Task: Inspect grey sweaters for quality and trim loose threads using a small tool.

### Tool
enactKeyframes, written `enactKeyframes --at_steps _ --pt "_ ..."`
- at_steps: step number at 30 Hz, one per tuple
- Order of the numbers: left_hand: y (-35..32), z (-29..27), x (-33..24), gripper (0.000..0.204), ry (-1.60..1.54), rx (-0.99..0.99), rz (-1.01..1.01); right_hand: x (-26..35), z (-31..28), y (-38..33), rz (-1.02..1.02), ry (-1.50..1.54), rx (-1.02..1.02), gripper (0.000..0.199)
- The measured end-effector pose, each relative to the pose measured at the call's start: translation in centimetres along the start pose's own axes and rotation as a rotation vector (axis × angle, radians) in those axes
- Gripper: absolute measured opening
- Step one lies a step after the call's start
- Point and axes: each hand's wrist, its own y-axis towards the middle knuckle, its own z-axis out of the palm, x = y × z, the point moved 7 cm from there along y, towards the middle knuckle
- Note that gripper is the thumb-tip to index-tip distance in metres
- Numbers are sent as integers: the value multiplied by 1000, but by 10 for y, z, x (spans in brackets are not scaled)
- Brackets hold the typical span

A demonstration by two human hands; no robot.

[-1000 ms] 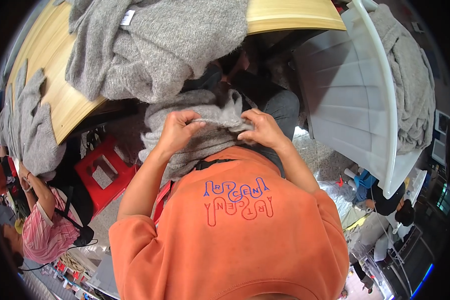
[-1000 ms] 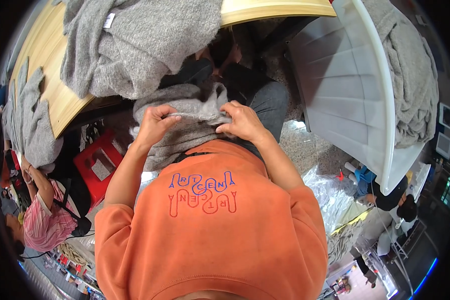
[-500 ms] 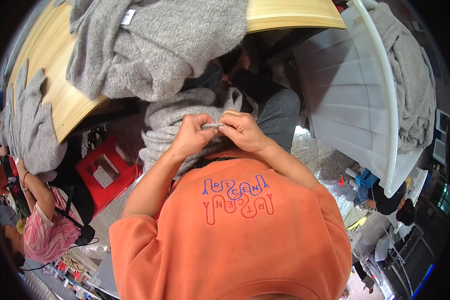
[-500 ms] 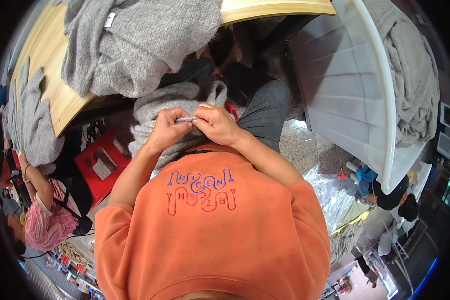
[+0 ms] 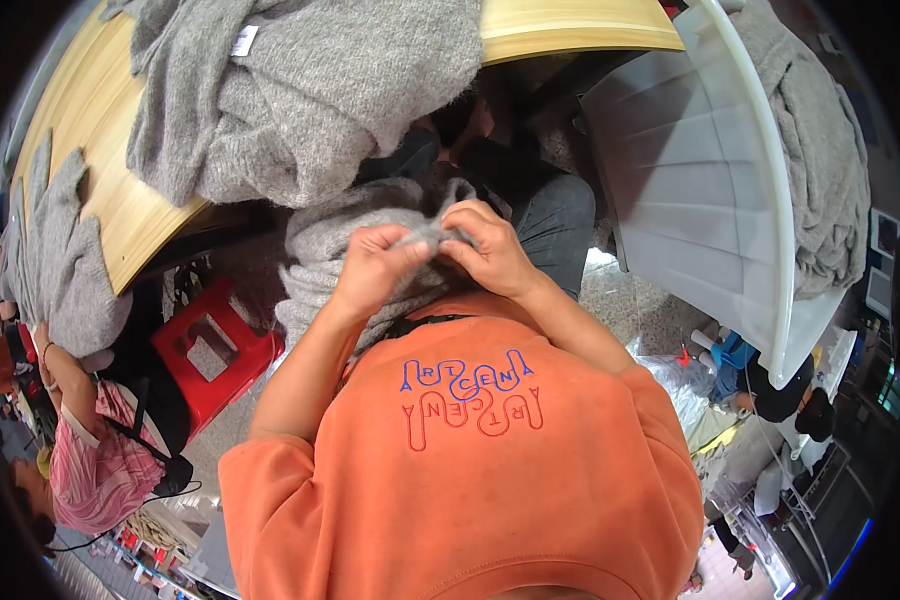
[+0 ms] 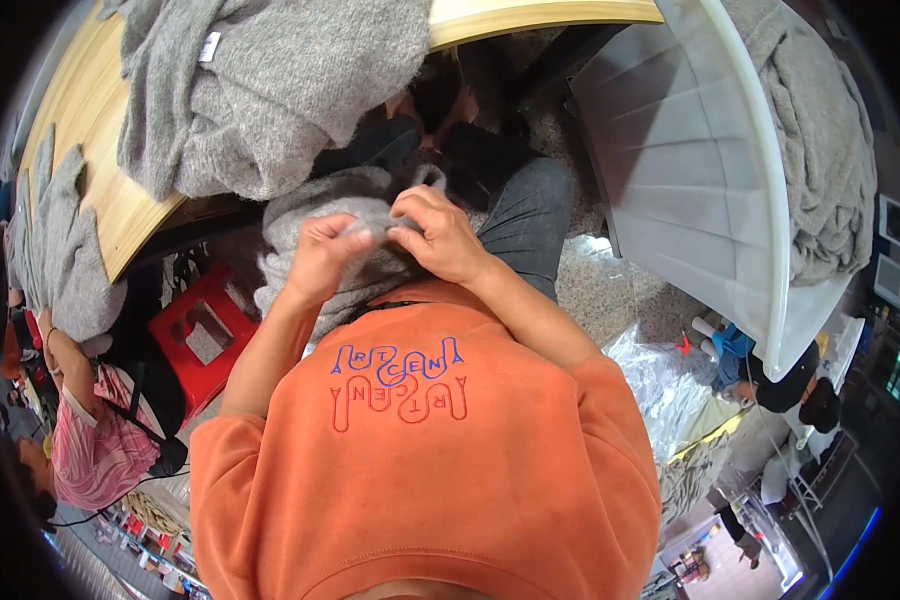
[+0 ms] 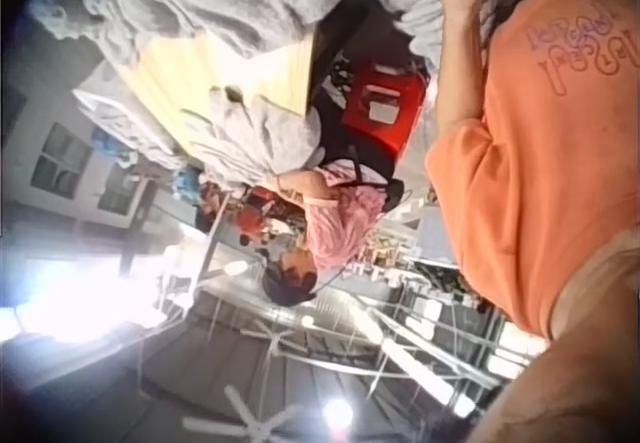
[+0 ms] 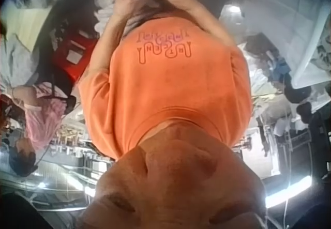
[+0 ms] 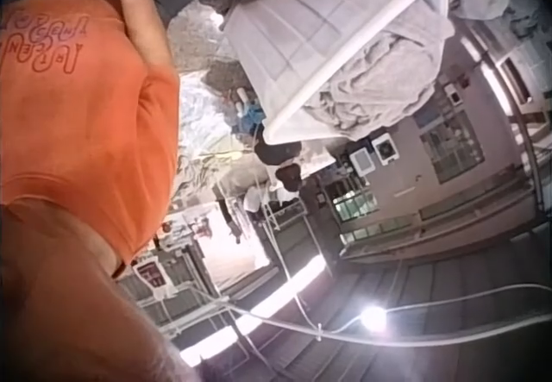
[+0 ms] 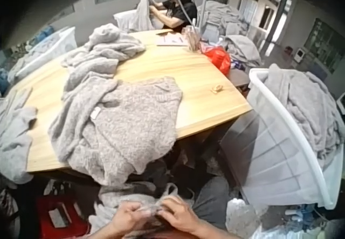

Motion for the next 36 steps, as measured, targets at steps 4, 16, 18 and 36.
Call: enactKeyframes --at_steps 4,16,18,36 --pt "7 -11 -22 6 -44 -132 170 -24 -7 -19 69 -143 -38 25" --pt "10 -22 -31 2 -24 -173 189 -90 0 -43 489 343 14 23" --pt "10 -20 -34 2 -43 -161 200 -71 -26 -39 383 265 -260 29" --pt "4 23 -16 8 4 114 -104 75 -17 -11 -580 -337 -131 21"
